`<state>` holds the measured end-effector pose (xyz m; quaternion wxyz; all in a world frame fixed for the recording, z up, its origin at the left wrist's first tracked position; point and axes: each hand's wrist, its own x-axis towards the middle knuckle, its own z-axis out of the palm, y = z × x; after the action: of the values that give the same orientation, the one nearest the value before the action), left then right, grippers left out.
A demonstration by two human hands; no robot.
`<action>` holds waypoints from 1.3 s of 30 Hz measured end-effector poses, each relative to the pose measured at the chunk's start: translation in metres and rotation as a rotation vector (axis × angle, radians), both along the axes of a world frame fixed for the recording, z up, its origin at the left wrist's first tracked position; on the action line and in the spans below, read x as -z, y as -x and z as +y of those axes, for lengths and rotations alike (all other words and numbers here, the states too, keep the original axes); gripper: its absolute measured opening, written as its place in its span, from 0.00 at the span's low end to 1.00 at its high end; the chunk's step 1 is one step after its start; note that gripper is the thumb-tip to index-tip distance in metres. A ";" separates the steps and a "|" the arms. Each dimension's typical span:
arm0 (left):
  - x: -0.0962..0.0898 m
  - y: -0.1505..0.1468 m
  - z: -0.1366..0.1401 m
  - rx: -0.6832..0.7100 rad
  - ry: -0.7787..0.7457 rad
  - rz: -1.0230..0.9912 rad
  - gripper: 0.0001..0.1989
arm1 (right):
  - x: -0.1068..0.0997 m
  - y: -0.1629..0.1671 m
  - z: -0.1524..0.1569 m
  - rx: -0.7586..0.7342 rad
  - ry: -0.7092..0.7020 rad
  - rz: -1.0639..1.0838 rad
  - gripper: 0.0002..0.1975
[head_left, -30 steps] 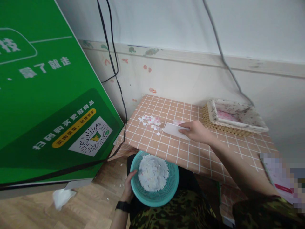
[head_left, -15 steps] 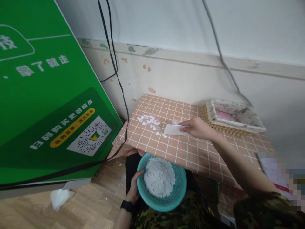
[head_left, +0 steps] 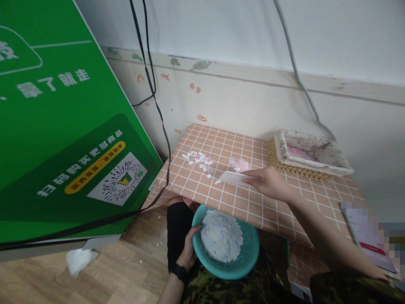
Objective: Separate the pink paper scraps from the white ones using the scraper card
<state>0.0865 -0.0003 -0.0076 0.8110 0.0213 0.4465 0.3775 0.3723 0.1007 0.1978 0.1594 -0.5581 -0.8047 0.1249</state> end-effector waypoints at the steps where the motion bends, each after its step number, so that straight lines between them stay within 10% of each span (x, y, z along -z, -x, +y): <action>1: -0.001 -0.001 0.000 0.013 -0.005 -0.005 0.16 | 0.003 0.001 -0.003 -0.013 -0.001 0.008 0.13; 39: 0.002 -0.032 -0.004 0.043 0.021 -0.110 0.20 | 0.018 0.006 -0.002 -0.040 -0.102 0.003 0.13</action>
<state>0.1183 -0.0048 -0.0098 0.8424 0.0015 0.4047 0.3558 0.3667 0.0986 0.1801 0.1864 -0.5329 -0.8207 0.0876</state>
